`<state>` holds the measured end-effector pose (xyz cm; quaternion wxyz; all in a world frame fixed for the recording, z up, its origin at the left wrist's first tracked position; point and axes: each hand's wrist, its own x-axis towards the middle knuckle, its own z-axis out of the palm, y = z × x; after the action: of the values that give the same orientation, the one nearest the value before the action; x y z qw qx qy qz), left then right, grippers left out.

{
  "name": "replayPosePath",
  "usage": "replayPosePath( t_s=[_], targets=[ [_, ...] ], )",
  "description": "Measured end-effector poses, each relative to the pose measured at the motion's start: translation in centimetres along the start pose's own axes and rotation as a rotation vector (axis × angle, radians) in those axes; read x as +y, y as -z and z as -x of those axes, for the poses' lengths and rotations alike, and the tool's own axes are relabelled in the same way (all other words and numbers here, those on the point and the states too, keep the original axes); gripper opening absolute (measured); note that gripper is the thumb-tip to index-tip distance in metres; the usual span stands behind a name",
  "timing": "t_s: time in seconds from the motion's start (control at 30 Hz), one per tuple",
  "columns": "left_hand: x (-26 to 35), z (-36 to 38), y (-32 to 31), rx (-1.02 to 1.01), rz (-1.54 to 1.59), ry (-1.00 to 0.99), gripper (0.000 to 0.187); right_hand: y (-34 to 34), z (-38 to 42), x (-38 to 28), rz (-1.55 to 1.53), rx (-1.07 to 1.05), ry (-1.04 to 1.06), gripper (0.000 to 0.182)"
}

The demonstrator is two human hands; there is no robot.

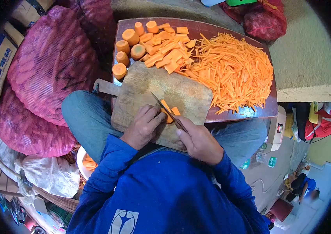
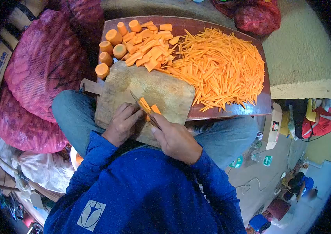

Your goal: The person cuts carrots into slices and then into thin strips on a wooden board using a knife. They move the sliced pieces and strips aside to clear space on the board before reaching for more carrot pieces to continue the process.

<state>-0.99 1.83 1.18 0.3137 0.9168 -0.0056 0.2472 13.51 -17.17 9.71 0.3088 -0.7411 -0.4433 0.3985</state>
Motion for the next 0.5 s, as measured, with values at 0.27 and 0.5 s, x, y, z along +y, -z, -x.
replayPosePath(
  t_s=[0.27, 0.5],
  targets=[
    [-0.3, 0.6, -0.1, -0.031, -0.003, 0.006, 0.038, 0.8, 3.8, -1.8, 0.029, 0.002, -0.03, 0.042],
    [0.2, 0.4, 0.2, -0.012, -0.019, 0.0, 0.041, -1.2, -0.4, -0.1, 0.057, 0.052, 0.013, 0.043]
  ],
)
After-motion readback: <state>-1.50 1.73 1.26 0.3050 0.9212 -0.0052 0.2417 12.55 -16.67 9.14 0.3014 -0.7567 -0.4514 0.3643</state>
